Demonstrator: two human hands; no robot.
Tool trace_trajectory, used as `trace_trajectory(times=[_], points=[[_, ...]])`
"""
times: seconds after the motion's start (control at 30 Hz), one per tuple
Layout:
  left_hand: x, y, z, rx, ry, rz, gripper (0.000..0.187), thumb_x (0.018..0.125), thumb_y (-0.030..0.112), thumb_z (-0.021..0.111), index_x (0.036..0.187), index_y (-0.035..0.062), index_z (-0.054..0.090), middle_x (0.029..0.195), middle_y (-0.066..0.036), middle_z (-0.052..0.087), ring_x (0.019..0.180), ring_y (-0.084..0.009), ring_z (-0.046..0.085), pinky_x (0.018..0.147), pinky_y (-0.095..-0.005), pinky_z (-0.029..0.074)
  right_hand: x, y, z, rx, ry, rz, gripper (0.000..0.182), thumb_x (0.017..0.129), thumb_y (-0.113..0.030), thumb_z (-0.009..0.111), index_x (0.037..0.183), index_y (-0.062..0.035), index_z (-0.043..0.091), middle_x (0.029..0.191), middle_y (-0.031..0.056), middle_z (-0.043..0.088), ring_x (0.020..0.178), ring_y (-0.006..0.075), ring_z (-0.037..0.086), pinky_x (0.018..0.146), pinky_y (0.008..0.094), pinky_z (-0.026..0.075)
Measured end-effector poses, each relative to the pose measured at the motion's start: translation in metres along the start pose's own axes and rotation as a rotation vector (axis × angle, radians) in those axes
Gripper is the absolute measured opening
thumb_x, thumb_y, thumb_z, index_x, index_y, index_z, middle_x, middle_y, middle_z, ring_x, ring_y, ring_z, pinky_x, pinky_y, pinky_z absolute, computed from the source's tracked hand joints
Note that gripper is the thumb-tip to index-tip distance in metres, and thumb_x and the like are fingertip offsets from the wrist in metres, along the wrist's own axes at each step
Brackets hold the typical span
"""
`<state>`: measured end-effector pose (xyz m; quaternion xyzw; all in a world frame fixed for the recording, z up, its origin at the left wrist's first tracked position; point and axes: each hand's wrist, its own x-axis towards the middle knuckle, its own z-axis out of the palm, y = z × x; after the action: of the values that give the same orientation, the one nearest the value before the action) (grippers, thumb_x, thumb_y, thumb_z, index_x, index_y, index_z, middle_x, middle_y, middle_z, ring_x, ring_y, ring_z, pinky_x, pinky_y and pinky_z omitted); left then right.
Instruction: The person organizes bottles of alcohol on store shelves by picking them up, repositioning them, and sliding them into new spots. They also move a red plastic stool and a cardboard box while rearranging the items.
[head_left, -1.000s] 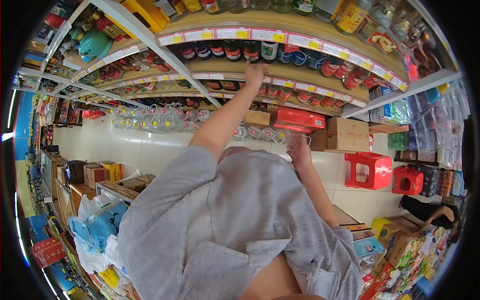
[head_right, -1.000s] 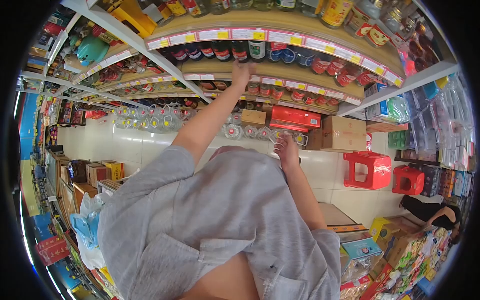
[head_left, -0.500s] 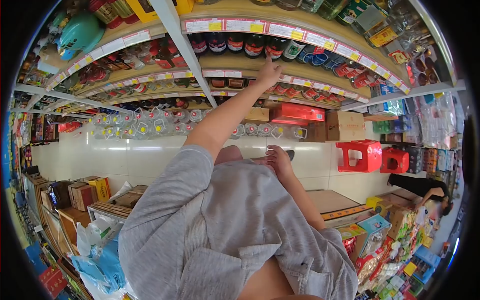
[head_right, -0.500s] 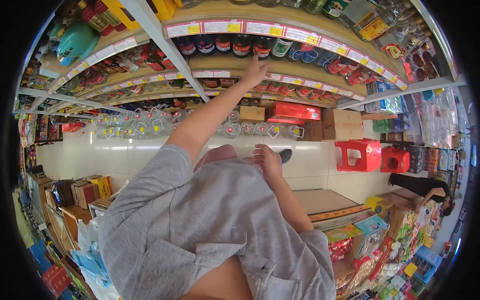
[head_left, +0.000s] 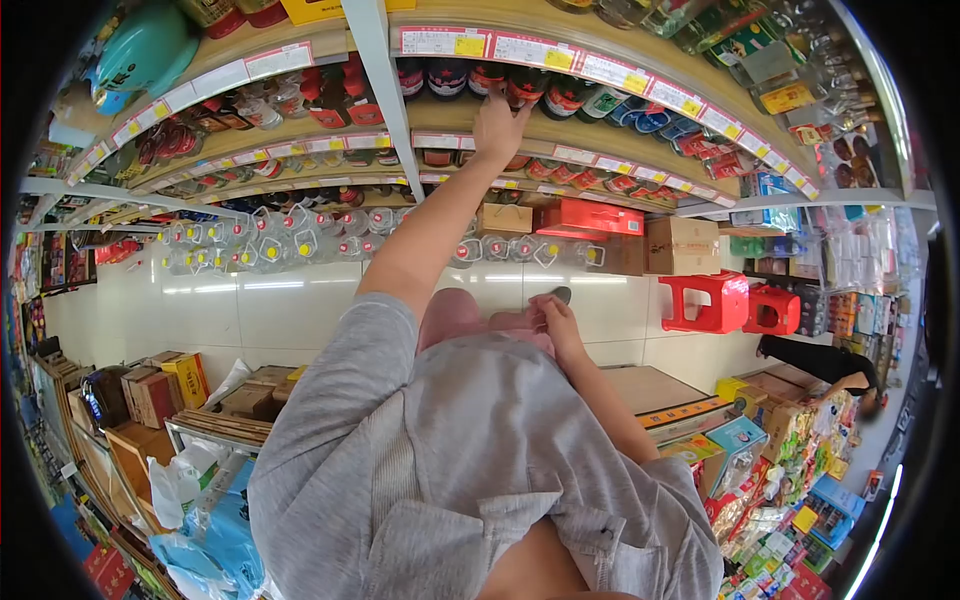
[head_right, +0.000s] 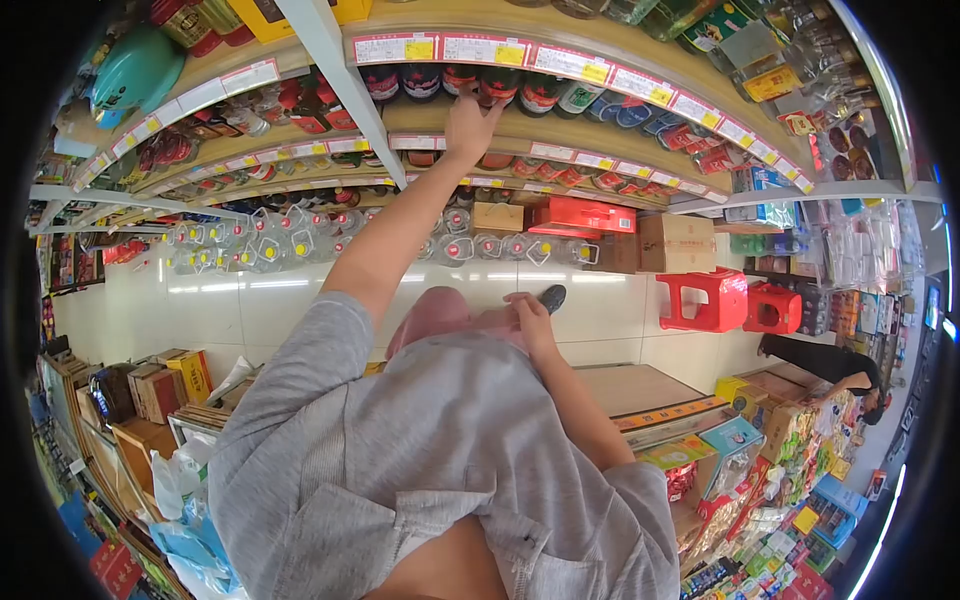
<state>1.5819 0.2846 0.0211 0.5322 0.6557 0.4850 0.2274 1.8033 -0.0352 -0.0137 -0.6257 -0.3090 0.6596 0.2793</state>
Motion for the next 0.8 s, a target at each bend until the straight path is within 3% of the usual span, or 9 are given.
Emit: trace_trajectory(times=[0.13,0.37,0.47,0.63,0.8], points=[[0.008,-0.006,0.003,0.068,-0.025,-0.006,0.063,0.090,0.041,0.083,0.128,0.0023,0.050,0.102,-0.018,0.078,0.095,-0.0442,0.074,0.078,-0.0559,0.058,-0.010,0.025,0.002,0.016,0.013,0.074,0.027,0.110,-0.028,0.056,0.113,-0.0070,0.071,0.093,0.0031,0.070,0.075,0.0130,0.065,0.068,0.0286,0.053],[0.004,-0.016,0.019,-0.083,0.041,-0.035,0.063,0.087,0.046,0.084,0.124,0.0041,0.054,0.096,-0.011,0.078,0.091,-0.0410,0.074,0.074,-0.0537,0.058,-0.045,0.044,-0.008,-0.184,-0.036,0.179,0.025,0.111,-0.029,0.057,0.116,-0.0059,0.067,0.094,0.0056,0.071,0.076,0.0156,0.068,0.068,0.0303,0.054],[0.004,-0.024,0.028,-0.012,0.129,0.028,0.061,0.086,0.042,0.087,0.120,0.0035,0.055,0.084,-0.006,0.076,0.081,-0.0356,0.074,0.070,-0.0515,0.056,-0.041,0.043,-0.001,-0.152,0.017,0.147,0.027,0.111,-0.030,0.058,0.115,-0.0058,0.068,0.094,0.0049,0.070,0.076,0.0155,0.068,0.069,0.0299,0.053],[0.006,-0.022,0.024,-0.028,0.110,0.001,0.063,0.085,0.043,0.087,0.121,0.0030,0.056,0.084,-0.006,0.077,0.085,-0.0351,0.075,0.071,-0.0514,0.057,-0.034,0.033,0.024,-0.198,0.086,0.079,0.027,0.111,-0.030,0.058,0.114,-0.0054,0.068,0.093,0.0032,0.069,0.076,0.0137,0.067,0.069,0.0297,0.053],[0.006,-0.022,0.028,0.017,0.116,-0.025,0.066,0.083,0.044,0.088,0.123,0.0026,0.054,0.084,-0.006,0.077,0.087,-0.0358,0.076,0.073,-0.0508,0.058,-0.055,0.027,0.040,-0.205,-0.012,0.042,0.024,0.112,-0.026,0.057,0.114,-0.0052,0.069,0.092,0.0026,0.068,0.078,0.0123,0.065,0.072,0.0285,0.053]])
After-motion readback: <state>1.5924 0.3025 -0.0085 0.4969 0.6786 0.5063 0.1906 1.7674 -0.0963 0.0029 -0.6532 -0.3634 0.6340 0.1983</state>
